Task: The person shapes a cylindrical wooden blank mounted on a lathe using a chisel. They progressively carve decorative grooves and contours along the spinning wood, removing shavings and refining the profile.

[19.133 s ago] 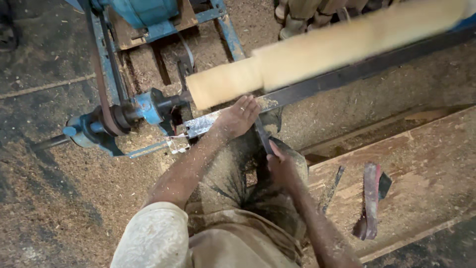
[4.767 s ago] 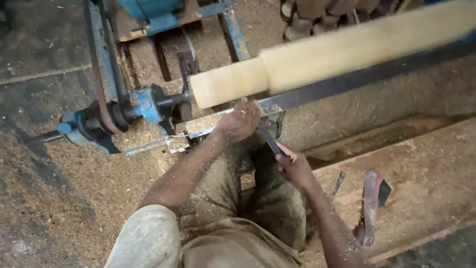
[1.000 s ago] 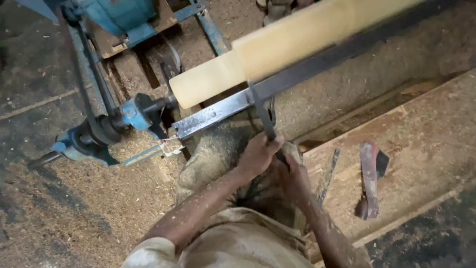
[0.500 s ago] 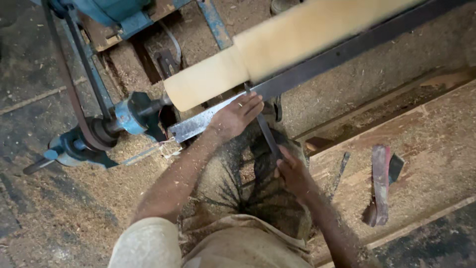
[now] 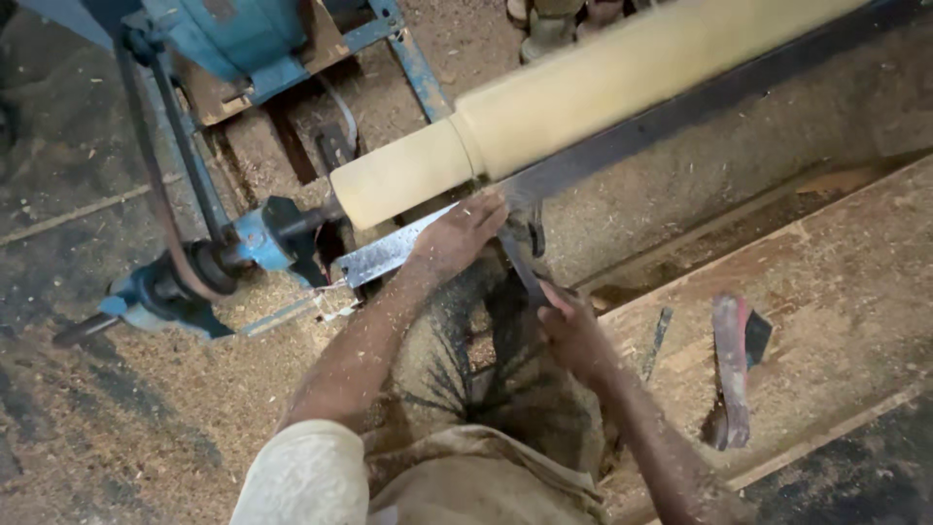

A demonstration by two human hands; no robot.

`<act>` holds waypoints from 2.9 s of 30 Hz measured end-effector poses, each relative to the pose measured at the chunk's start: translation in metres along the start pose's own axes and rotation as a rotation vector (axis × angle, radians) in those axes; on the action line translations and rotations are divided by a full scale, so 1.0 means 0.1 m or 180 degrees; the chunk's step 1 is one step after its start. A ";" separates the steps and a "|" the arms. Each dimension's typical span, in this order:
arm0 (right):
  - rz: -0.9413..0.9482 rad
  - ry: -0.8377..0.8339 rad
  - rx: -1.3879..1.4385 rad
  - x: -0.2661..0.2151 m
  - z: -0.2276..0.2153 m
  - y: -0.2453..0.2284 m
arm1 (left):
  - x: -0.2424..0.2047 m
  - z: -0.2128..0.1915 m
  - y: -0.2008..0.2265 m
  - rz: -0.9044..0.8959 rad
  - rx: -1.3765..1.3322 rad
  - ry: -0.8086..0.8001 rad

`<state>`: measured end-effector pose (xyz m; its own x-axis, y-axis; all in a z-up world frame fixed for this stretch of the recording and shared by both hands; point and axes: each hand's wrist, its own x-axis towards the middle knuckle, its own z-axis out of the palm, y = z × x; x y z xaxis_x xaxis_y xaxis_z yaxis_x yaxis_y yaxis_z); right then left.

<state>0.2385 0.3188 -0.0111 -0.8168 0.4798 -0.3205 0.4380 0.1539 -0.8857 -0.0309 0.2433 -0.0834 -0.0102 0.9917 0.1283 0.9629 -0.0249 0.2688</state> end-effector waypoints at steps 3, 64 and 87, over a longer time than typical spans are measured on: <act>0.1933 -0.0312 0.4448 0.00 0.40 0.17 | -0.02 0.04 -0.02 -0.0005 0.0166 -0.0125; 0.1073 0.0033 0.0040 0.03 -0.01 -0.27 | 0.01 0.17 -0.02 -0.0061 0.0249 0.0232; 0.1462 0.0218 0.0957 0.04 0.11 -0.46 | -0.01 0.33 -0.09 -0.0091 0.0296 0.0117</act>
<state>0.2112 0.3043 0.0251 -0.5362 0.4960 -0.6830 0.6088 -0.3332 -0.7200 -0.0312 0.2466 -0.1174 -0.0464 0.9865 0.1572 0.9829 0.0171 0.1833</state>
